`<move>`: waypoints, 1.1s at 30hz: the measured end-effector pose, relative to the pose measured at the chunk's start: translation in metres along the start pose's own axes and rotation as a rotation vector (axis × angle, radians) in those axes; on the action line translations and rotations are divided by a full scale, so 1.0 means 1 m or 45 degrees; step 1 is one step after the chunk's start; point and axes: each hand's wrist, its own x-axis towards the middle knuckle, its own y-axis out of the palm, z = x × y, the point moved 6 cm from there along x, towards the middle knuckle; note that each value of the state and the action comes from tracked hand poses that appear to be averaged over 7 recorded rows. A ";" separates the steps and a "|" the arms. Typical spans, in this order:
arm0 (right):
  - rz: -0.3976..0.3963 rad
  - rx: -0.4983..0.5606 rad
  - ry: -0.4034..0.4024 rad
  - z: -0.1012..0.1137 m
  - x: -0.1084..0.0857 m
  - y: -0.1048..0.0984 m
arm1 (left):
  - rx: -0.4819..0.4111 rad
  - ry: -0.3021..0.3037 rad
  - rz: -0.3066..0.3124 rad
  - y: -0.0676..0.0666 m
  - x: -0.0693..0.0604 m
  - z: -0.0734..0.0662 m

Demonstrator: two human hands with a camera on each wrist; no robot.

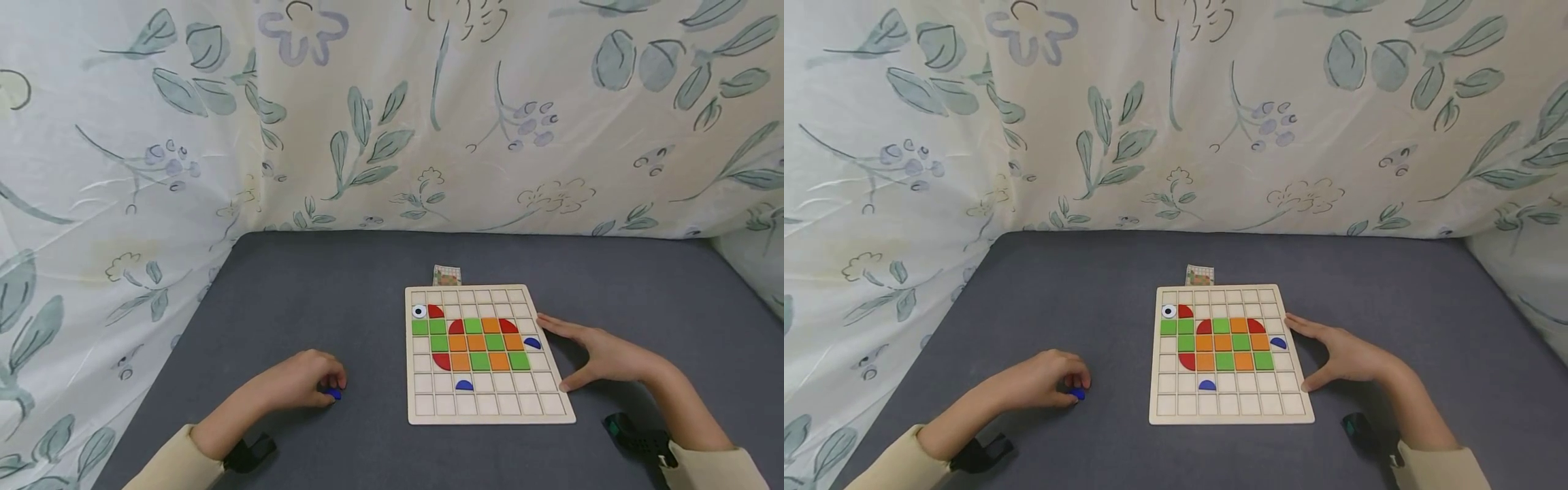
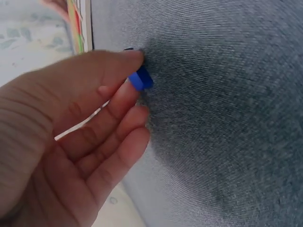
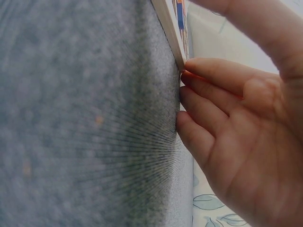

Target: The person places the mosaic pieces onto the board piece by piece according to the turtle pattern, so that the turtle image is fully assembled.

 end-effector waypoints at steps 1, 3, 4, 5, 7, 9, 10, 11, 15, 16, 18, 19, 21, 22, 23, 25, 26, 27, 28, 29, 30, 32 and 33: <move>0.001 -0.002 0.004 0.000 0.000 0.000 | 0.005 -0.011 -0.004 -0.001 0.000 0.001; 0.003 -0.006 -0.003 0.001 0.000 -0.001 | 0.008 -0.027 -0.004 -0.002 -0.001 0.001; 0.003 -0.006 -0.002 0.001 0.000 -0.001 | 0.011 -0.034 -0.004 -0.002 -0.001 0.002; 0.005 -0.006 -0.001 0.002 0.000 0.000 | 0.010 -0.041 -0.001 -0.002 -0.002 0.002; 0.011 0.004 -0.002 0.002 -0.001 0.000 | 0.004 -0.038 0.001 -0.002 -0.002 0.002; 0.014 0.008 0.004 0.002 -0.001 0.000 | 0.003 -0.034 0.003 -0.002 -0.002 0.003; 0.017 0.011 0.001 0.002 -0.002 0.000 | 0.008 -0.027 0.000 -0.002 -0.002 0.003; 0.019 0.014 -0.002 0.002 -0.002 0.000 | 0.014 -0.026 -0.001 -0.003 -0.001 0.003; 0.023 0.019 -0.022 0.003 -0.002 0.000 | 0.038 -0.039 -0.023 -0.011 0.000 0.004; 0.022 0.018 -0.021 0.003 -0.002 0.000 | 0.045 -0.041 -0.031 -0.014 0.000 0.004; 0.020 0.015 -0.018 0.003 -0.002 0.000 | 0.047 -0.053 -0.039 -0.020 -0.001 0.004; 0.020 0.013 -0.015 0.002 -0.002 0.000 | 0.052 -0.057 -0.042 -0.023 -0.001 0.004; 0.021 0.007 -0.009 0.001 -0.002 0.000 | 0.055 -0.060 -0.045 -0.027 -0.001 0.003; 0.021 0.009 -0.007 0.001 -0.002 0.001 | 0.059 -0.061 -0.045 -0.029 -0.001 0.002; 0.021 0.010 -0.005 0.001 -0.001 0.001 | 0.060 -0.060 -0.044 -0.030 0.000 0.002; 0.021 0.006 0.002 0.000 -0.001 0.001 | 0.067 -0.045 -0.044 -0.031 0.003 -0.001; 0.020 0.006 0.004 0.000 -0.001 0.001 | 0.072 -0.037 -0.044 -0.030 0.005 -0.003; 0.020 0.005 0.003 0.000 -0.001 0.001 | 0.075 -0.030 -0.042 -0.029 0.007 -0.005; 0.018 0.005 0.010 -0.001 -0.001 0.001 | 0.082 -0.022 -0.039 -0.028 0.010 -0.007; 0.016 0.004 0.014 -0.001 -0.001 0.001 | 0.090 -0.016 -0.035 -0.027 0.013 -0.009; 0.016 0.005 0.016 -0.002 0.000 0.002 | 0.097 -0.013 -0.033 -0.025 0.016 -0.011; 0.013 0.007 0.017 -0.002 0.000 0.002 | 0.115 -0.010 -0.033 -0.023 0.025 -0.017; 0.012 0.007 0.017 -0.002 0.000 0.002 | 0.123 -0.012 -0.031 -0.022 0.030 -0.020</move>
